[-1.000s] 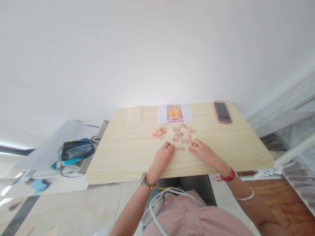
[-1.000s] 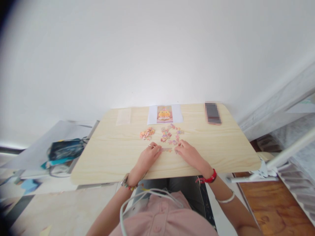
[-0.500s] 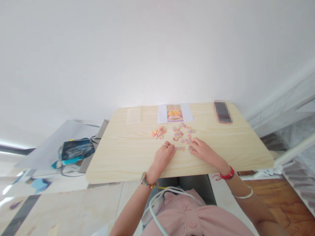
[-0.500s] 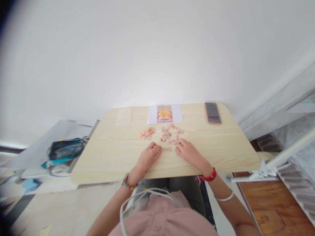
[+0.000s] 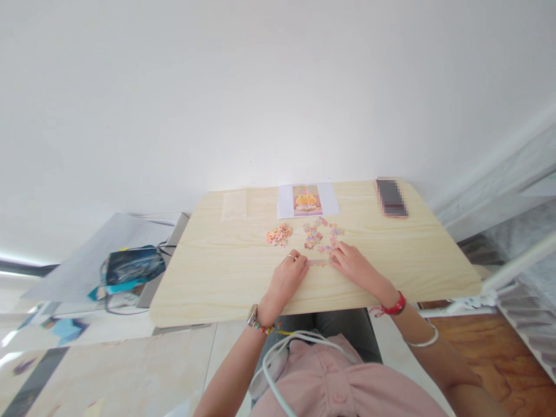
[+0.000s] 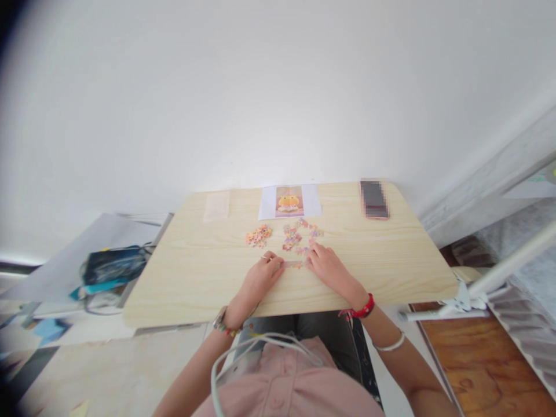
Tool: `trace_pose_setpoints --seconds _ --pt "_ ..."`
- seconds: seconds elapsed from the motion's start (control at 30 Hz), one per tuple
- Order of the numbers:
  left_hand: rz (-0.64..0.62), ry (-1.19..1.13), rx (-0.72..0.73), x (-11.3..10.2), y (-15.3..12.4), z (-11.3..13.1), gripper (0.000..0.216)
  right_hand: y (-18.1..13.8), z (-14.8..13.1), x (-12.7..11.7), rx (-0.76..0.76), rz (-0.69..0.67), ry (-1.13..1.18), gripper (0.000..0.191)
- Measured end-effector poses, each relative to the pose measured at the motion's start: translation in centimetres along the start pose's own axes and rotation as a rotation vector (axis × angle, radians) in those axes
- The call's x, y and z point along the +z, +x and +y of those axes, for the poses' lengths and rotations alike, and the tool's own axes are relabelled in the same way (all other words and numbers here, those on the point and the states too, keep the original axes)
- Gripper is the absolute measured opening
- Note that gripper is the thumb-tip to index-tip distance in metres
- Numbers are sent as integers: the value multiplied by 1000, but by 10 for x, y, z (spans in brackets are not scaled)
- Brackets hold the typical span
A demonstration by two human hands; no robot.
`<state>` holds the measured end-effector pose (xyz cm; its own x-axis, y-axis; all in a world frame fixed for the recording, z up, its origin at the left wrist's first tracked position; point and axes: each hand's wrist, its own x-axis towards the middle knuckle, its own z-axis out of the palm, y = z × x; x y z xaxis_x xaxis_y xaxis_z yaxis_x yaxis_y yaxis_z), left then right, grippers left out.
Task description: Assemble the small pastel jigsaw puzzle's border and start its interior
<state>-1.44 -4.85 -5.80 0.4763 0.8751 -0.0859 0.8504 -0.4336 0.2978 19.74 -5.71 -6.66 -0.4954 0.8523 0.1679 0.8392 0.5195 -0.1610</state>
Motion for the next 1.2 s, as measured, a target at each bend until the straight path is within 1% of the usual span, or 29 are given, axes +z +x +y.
trace_pose_setpoints --seconds 0.17,0.3,0.43,0.63,0.73,0.8,0.9,1.0,1.1,1.2 --pt "-6 -22 -9 0 0 0 16 2 -1 4 -14 -3 -26 8" --pt "-9 -32 -19 0 1 0 16 2 -4 3 -5 15 15 11" --pt "14 -30 0 1 1 -1 16 2 -5 3 -8 38 52 13" --pt "13 -48 -16 3 1 -2 16 1 -6 8 97 94 222 15" --pt "10 -52 -27 3 2 -2 16 0 -7 9 123 110 314 14" --pt "3 -59 -30 3 2 -2 16 -2 -4 7 144 146 373 15" --pt "-10 -77 -34 3 1 -4 17 -3 10 3 194 230 411 19" --pt "5 -87 -30 4 0 -5 18 2 33 -1 243 290 354 17" --pt "9 -97 -30 4 0 -5 19 11 55 0 255 273 289 20" --pt "-2 -102 -36 4 -1 -5 18 20 68 5 238 211 269 19"
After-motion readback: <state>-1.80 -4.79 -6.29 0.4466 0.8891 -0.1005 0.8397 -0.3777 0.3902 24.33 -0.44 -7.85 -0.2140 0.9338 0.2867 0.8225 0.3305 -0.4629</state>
